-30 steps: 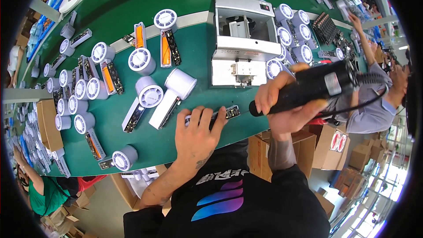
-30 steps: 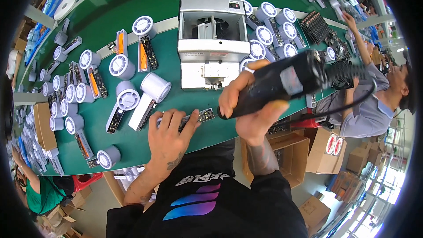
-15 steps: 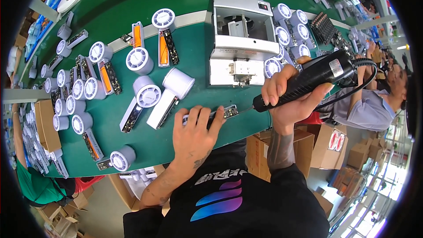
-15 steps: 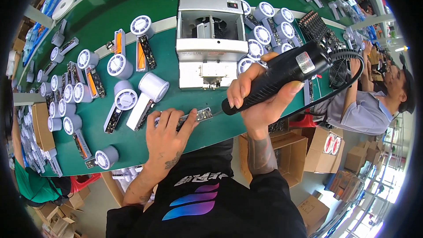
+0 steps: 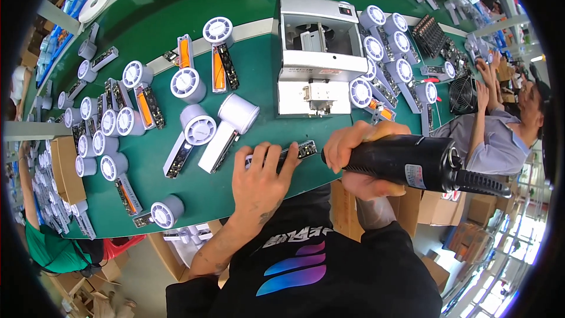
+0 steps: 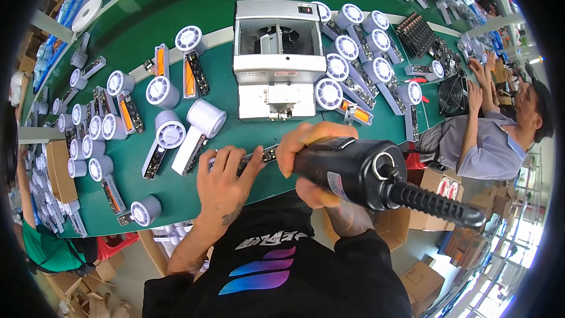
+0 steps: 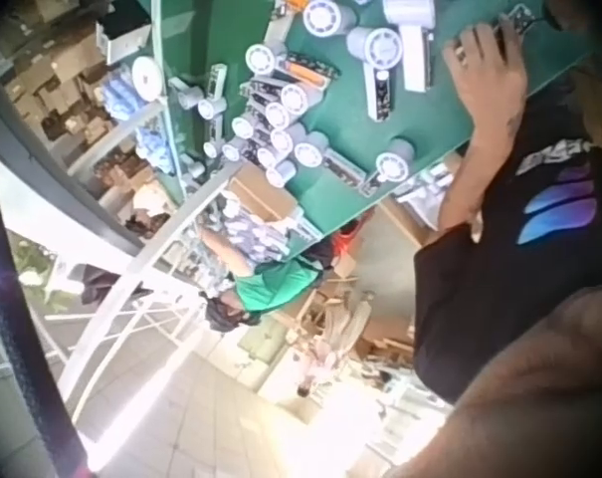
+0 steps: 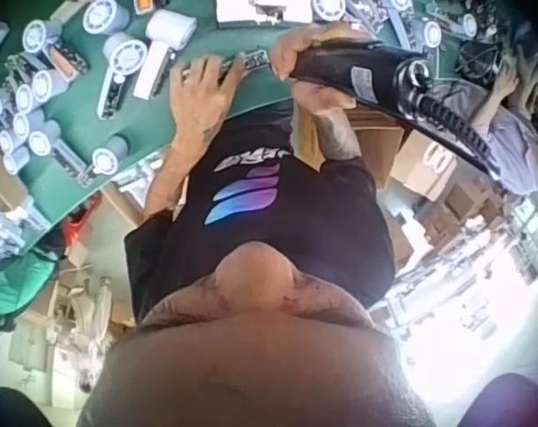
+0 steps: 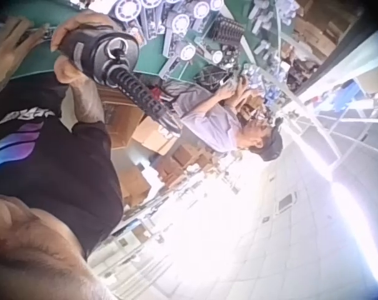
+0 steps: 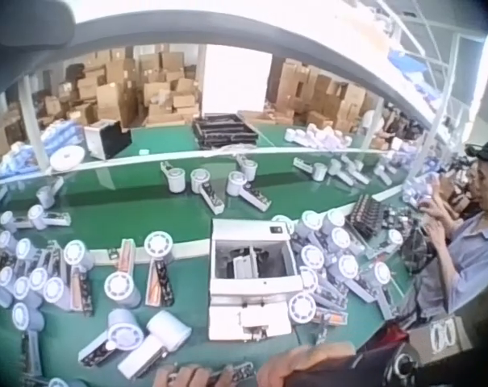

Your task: The person assembles electronic hair dryers on a production line by hand, securing internal components and circuit boards into hair dryer casings with screws using an electric screwdriver and pliers.

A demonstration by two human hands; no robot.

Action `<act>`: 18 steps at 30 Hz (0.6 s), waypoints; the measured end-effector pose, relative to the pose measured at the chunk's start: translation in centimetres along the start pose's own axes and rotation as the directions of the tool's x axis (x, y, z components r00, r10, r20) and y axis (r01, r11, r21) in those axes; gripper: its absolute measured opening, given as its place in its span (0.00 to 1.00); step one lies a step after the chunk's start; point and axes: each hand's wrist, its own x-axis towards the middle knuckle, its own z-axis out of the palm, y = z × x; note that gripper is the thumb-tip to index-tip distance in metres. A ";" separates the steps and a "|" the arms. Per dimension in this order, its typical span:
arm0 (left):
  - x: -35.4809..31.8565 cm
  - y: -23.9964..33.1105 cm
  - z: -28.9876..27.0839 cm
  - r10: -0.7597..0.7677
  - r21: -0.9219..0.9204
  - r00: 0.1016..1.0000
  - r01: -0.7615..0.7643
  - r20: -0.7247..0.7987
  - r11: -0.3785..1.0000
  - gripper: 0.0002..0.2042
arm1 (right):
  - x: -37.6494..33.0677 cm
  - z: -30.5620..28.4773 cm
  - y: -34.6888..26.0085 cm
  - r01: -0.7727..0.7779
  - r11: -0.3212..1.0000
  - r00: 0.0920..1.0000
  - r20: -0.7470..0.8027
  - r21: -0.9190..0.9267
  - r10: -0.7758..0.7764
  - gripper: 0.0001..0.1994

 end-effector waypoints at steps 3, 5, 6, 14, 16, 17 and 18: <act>0.0 0.1 -0.1 0.014 0.011 1.000 -0.014 -0.019 1.000 0.14 | -0.1 0.5 -0.7 -0.042 0.999 0.996 -0.074 0.007 0.043 0.38; 0.1 -0.1 -0.1 0.024 0.004 1.000 -0.024 0.002 1.000 0.14 | 0.2 0.2 -1.1 -0.023 1.000 0.998 -0.056 -0.005 0.023 0.36; 0.0 -0.2 -0.2 0.030 0.011 0.999 -0.030 -0.012 0.999 0.14 | 0.3 -0.1 -1.5 -0.042 0.996 0.999 -0.021 0.083 0.044 0.36; 0.6 0.0 0.1 0.163 0.013 0.984 -0.165 0.078 0.986 0.15 | 7.7 2.0 -1.5 0.014 0.996 0.983 -0.179 -0.085 -0.029 0.47; 0.9 -0.3 -0.5 0.146 -0.062 0.989 -0.146 -0.009 0.987 0.17 | 8.8 2.9 -0.6 -0.004 0.927 0.989 -0.138 -0.376 -0.051 0.45; 0.7 -0.4 -0.9 0.115 -0.141 0.989 -0.127 -0.088 0.982 0.19 | 8.9 3.1 0.0 -0.007 0.920 0.990 -0.135 -0.392 -0.050 0.44; 0.2 -0.7 -1.1 0.115 -0.140 0.989 -0.127 -0.088 0.982 0.19 | 8.9 2.9 0.0 -0.013 0.928 0.989 -0.139 -0.372 -0.041 0.43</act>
